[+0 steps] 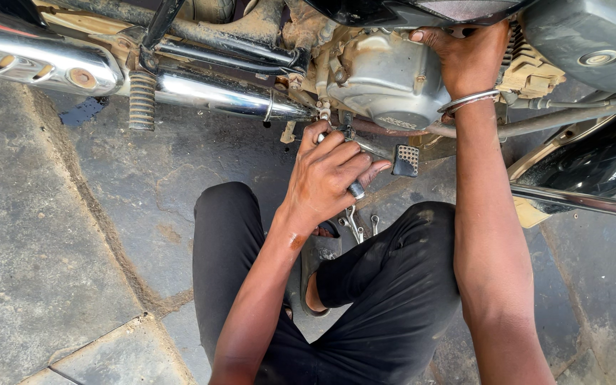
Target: The person is repairing a motorcycle engine while sitting on the ground. They use a wrench to tighten bolts on the engine casing.
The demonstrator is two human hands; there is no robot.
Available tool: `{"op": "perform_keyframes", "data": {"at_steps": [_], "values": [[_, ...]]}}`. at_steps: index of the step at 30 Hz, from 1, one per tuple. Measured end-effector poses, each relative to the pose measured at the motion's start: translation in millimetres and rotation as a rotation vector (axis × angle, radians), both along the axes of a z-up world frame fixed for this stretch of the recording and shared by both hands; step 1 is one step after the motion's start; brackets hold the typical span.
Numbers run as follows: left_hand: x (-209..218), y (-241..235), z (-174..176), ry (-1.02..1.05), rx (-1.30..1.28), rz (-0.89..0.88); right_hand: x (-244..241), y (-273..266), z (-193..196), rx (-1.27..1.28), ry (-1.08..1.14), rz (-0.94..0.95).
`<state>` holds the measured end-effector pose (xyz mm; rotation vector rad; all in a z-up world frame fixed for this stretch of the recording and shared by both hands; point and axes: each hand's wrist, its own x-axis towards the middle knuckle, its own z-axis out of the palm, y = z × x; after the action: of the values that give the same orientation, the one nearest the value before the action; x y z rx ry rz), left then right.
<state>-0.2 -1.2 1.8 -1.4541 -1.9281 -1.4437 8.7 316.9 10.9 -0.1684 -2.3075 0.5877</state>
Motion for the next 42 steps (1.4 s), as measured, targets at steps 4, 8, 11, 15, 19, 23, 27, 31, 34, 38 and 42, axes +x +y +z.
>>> {"op": "perform_keyframes", "data": {"at_steps": [4, 8, 11, 15, 19, 23, 27, 31, 34, 38, 42], "values": [[0, 0, 1, 0.002, -0.004, -0.002, 0, 0, 0, -0.007, 0.002, 0.003], [0, 0, -1, 0.004, -0.005, 0.002, 0, -2, 2, 0.001, -0.005, -0.018], [1, 1, -4, -0.006, 0.005, -0.002, -2, -4, 3, 0.023, 0.026, 0.026], [2, 5, -11, 0.01, -0.034, 0.018, -4, -5, 4, -0.081, -0.001, 0.038], [3, 10, -18, 0.017, -0.007, 0.041, -10, -1, 3, -0.163, 0.133, 0.324], [5, 11, -20, 0.009, -0.031, 0.038, 0, 14, -3, 0.022, -0.027, 0.21], [4, 6, -15, -0.022, -0.014, 0.015, -7, 24, -14, -0.304, -0.019, 0.15], [3, 3, -7, -0.017, -0.005, 0.015, -3, 32, -20, -0.279, -0.089, 0.086], [3, 2, -7, -0.021, -0.021, 0.005, -2, 36, -22, -0.185, -0.034, 0.165], [3, 3, -11, -0.019, -0.026, 0.002, 1, 29, -17, -0.104, -0.05, 0.057], [4, 7, -14, -0.015, -0.004, 0.007, 1, 14, -8, -0.009, 0.015, 0.155]]}}
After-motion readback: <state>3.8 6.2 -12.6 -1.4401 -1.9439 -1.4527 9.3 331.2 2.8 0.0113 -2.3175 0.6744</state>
